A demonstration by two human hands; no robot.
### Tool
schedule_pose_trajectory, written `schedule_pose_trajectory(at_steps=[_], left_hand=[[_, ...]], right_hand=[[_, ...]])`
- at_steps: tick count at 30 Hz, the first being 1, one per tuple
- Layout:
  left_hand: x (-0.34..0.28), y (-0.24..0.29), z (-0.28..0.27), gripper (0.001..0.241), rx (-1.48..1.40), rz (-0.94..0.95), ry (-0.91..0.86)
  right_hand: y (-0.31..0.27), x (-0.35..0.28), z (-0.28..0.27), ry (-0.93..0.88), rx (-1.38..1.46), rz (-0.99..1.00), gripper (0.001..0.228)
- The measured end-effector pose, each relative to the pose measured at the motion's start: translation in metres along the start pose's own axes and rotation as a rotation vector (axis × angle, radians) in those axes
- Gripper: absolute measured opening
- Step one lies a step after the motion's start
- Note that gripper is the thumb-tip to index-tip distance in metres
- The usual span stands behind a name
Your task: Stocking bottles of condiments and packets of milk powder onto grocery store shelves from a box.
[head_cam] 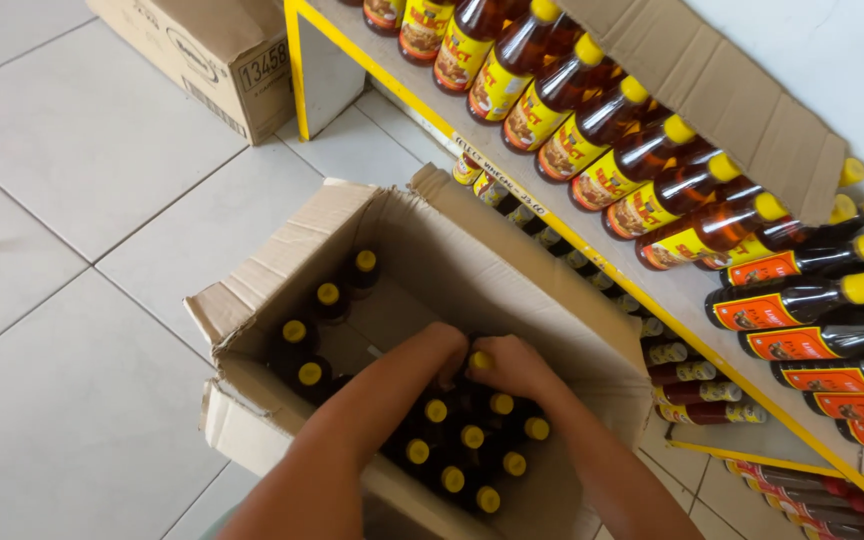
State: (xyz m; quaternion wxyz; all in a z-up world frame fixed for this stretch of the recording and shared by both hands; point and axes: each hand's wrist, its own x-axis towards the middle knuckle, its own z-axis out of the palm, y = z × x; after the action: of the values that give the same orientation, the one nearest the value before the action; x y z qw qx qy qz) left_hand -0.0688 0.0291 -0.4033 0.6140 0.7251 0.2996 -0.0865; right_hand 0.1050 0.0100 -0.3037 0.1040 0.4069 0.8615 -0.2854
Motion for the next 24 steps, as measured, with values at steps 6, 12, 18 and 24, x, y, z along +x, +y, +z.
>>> schedule_pose_trajectory(at_steps=[6,12,18,24], left_hand=[[0.004,0.023,-0.036,0.076,0.024,0.023,-0.051],[-0.03,0.092,-0.058,0.086,-0.041,0.24,-0.085],[-0.058,0.213,-0.038,0.093,-0.198,0.371,-0.064],[-0.07,0.31,-0.028,0.085,0.012,0.485,0.267]], right_hand=[[-0.016,-0.05,-0.101,0.08,0.176,-0.091,0.032],[-0.011,-0.117,-0.174,0.187,0.335,-0.148,0.032],[-0.005,-0.195,-0.23,0.292,0.372,-0.318,0.031],[0.012,-0.269,-0.251,0.436,0.395,-0.344,0.045]])
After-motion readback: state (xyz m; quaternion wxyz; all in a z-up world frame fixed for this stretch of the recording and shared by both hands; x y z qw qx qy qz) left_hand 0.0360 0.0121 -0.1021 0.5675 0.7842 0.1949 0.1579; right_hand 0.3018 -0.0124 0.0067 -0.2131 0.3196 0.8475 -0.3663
